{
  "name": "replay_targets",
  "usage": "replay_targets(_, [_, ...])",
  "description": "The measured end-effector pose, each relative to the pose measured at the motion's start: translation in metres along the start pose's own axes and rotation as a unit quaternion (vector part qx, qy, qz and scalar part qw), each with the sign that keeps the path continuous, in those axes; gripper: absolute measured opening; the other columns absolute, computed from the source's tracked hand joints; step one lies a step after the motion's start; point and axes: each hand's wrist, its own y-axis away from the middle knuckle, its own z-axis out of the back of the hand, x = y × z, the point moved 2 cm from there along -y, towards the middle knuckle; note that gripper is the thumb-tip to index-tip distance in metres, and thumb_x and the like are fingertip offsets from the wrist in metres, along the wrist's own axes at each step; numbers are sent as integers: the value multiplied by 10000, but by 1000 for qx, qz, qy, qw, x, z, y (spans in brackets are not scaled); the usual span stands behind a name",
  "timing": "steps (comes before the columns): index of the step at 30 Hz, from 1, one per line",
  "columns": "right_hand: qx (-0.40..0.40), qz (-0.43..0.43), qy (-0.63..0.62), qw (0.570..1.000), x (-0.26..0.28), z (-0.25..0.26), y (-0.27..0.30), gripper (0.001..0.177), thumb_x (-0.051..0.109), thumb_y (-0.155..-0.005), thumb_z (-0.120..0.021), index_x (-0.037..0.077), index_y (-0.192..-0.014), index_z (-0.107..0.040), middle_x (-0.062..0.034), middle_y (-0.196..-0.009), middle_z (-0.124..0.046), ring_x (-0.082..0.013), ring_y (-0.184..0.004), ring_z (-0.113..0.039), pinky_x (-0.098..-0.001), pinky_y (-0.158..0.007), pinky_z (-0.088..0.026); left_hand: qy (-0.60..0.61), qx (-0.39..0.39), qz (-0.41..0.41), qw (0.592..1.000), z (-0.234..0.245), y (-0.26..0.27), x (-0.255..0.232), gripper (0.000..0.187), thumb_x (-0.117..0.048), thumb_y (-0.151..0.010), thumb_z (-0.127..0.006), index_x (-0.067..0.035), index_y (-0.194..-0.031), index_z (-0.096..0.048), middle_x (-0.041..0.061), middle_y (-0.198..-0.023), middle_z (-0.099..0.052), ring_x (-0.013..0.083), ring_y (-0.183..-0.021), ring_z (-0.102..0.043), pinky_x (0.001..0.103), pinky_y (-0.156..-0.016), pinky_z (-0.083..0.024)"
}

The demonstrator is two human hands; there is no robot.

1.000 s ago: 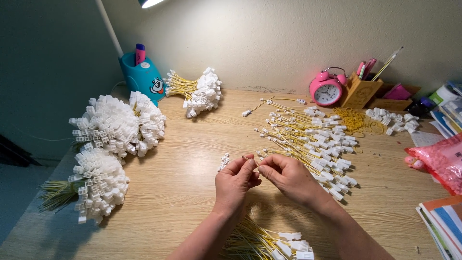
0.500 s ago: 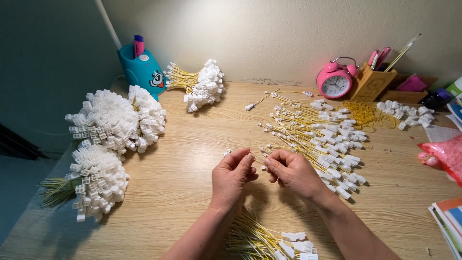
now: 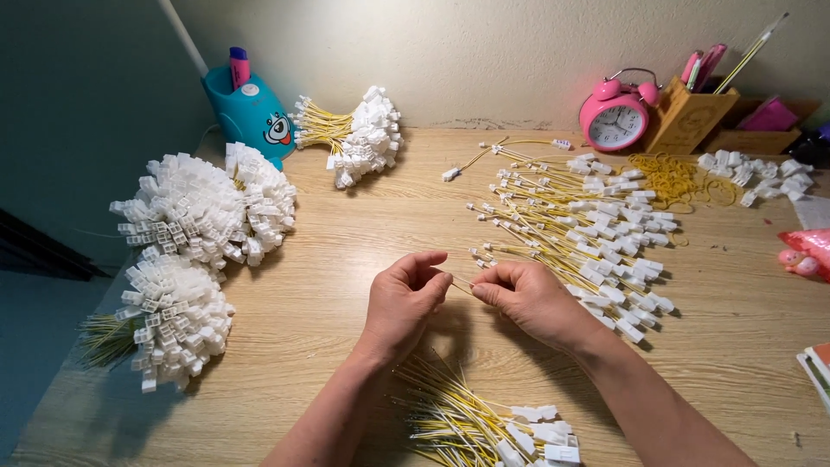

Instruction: Manually assembling electrical connectors by inserting thin wires into plastic housings on a desk.

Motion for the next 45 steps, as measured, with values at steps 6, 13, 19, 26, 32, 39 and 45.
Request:
replay_targets(6, [-2,6,-39,999,-18,1,-10,114,119,-848,-724,10,-864,-753,-68,-630,-616,-109,-510,-513,-213,-471,-399,4,-3,35,999,4,2,-5,287,-37,-793,-756,-2,-1075,-714,113,-728,-698,88,-560,-570,196,-456,-516])
replay_targets(13, [1,14,-24,1000,-13,1,-7,94,99,-829,-725,9,-837,-753,-64,-599,-609,-107,-488,-523,-211,-455,-400,-8,-8,44,999,2,3,-4,207,-53,-774,-785,2,-971,-754,117,-660,-680,90,-521,-576,192,-420,-525])
replay_targets(19, [24,-28,37,999,-11,7,-9,92,106,-799,-759,28,-844,-775,-80,-586,-623,-134,-470,-559,-211,-445,-421,-54,5,43,998,9,2,-13,195,-29,-782,-744,-1,-974,-753,109,-675,-686,86,-522,-574,197,-418,-523])
replay_targets(26, [-68,-45,207,975,-18,37,-29,142,253,-831,-704,189,-912,-801,-48,-776,-759,-174,-749,-674,-306,-712,-524,-298,-84,-76,948,51,-17,-35,160,-170,-873,-686,-188,-1013,-763,15,-855,-741,118,-673,-658,264,-613,-551])
replay_targets(32, [-85,-45,202,975,-21,37,-29,134,241,-819,-720,196,-916,-799,-47,-776,-762,-177,-767,-679,-313,-727,-529,-456,-43,-162,874,39,-23,-29,159,-194,-870,-687,-181,-1016,-749,37,-876,-718,219,-763,-707,348,-690,-570])
replay_targets(39, [-67,-5,118,991,-16,28,-19,114,152,-800,-753,107,-892,-802,-56,-693,-733,-148,-680,-623,-288,-668,-519,-578,-1,-97,811,28,-36,-35,165,-301,-840,-689,-161,-903,-749,56,-864,-653,295,-840,-683,416,-771,-566])
replay_targets(45, [-37,13,49,998,15,19,2,130,138,-787,-755,74,-894,-793,-36,-717,-721,-122,-697,-601,-264,-664,-515,-629,-6,-49,776,22,-42,-28,151,-303,-806,-652,-200,-799,-762,21,-771,-610,257,-778,-689,383,-746,-581])
